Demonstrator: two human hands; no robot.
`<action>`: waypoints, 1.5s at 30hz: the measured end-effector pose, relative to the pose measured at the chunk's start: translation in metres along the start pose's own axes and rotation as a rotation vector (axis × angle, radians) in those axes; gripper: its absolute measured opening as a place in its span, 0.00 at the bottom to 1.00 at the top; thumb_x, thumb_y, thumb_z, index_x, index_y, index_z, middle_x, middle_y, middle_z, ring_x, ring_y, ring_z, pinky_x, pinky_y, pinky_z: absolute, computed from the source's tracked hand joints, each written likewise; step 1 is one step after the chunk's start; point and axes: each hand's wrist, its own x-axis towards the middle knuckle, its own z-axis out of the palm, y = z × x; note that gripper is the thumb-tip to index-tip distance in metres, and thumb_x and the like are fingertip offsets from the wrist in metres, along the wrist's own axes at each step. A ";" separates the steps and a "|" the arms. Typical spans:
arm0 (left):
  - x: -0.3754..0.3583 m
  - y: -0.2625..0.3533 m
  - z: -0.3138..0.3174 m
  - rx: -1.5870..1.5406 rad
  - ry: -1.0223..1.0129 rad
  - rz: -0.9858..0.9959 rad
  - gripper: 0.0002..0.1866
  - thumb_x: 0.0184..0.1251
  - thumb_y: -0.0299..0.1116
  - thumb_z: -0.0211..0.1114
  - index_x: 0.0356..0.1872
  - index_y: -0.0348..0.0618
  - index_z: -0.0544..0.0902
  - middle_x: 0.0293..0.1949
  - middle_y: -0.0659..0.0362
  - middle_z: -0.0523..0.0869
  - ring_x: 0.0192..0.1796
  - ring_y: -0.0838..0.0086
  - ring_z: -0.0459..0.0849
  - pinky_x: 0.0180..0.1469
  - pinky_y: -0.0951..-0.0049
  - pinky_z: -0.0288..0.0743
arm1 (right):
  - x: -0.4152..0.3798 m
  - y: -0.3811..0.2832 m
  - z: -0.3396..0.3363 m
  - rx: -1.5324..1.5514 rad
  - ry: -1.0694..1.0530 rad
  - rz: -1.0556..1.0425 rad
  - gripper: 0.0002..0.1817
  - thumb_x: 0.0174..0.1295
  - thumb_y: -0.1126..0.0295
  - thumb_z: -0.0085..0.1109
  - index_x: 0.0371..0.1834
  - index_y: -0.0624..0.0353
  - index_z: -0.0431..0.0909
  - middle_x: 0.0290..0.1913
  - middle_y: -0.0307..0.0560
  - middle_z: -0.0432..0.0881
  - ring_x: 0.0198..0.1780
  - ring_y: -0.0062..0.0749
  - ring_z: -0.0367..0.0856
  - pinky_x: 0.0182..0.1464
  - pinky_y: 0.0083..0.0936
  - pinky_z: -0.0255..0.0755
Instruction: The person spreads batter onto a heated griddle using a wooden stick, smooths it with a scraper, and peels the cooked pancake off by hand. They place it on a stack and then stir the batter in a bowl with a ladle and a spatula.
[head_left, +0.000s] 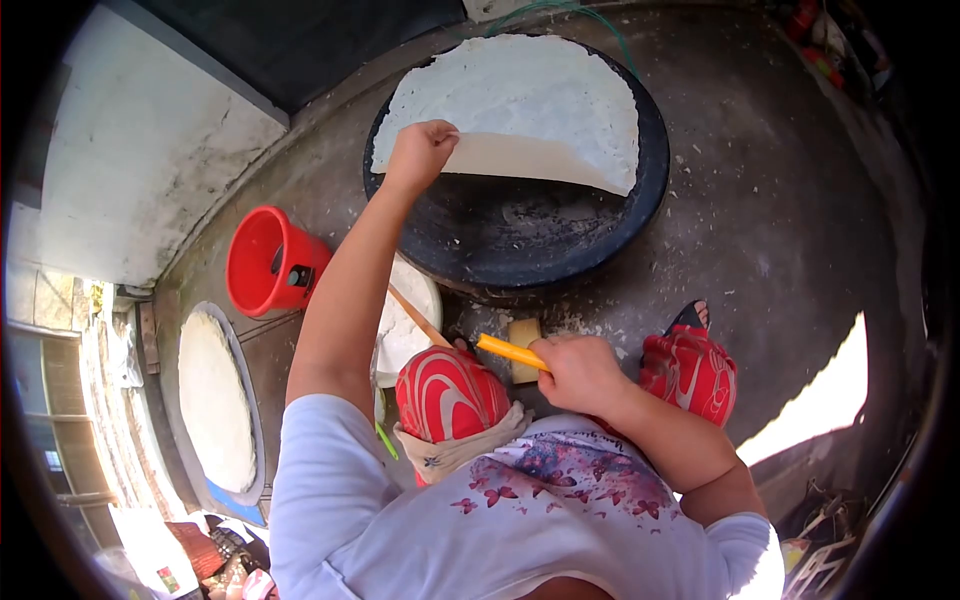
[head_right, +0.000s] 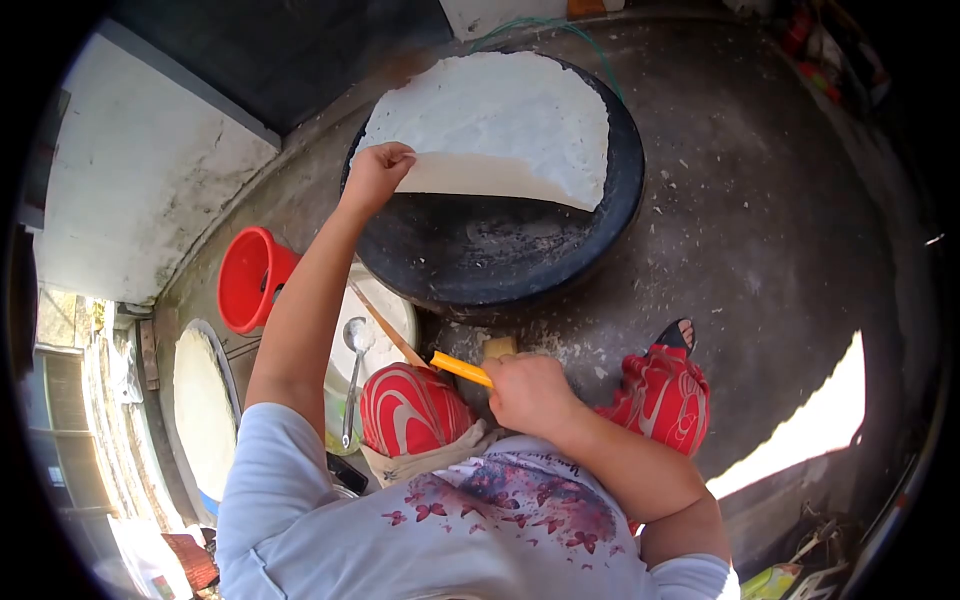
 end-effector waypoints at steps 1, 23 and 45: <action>0.004 0.010 -0.006 0.012 0.041 0.015 0.09 0.53 0.29 0.61 0.34 0.37 0.82 0.28 0.48 0.83 0.32 0.62 0.83 0.37 0.70 0.75 | 0.001 0.001 0.000 -0.004 0.001 -0.002 0.11 0.42 0.69 0.55 0.31 0.57 0.74 0.25 0.47 0.77 0.30 0.43 0.78 0.31 0.38 0.71; -0.174 0.007 -0.008 0.209 -0.064 0.290 0.18 0.41 0.22 0.63 0.40 0.42 0.79 0.45 0.52 0.77 0.51 0.56 0.74 0.49 0.64 0.73 | 0.002 -0.006 -0.007 0.026 0.030 -0.037 0.09 0.43 0.70 0.55 0.29 0.59 0.74 0.24 0.50 0.77 0.29 0.44 0.78 0.31 0.38 0.71; -0.056 0.028 -0.206 -0.083 0.329 -0.016 0.10 0.55 0.29 0.63 0.35 0.32 0.80 0.30 0.60 0.79 0.33 0.77 0.78 0.37 0.77 0.71 | 0.090 0.018 -0.081 0.523 0.564 0.031 0.20 0.57 0.69 0.57 0.53 0.58 0.73 0.44 0.48 0.81 0.24 0.22 0.75 0.31 0.17 0.69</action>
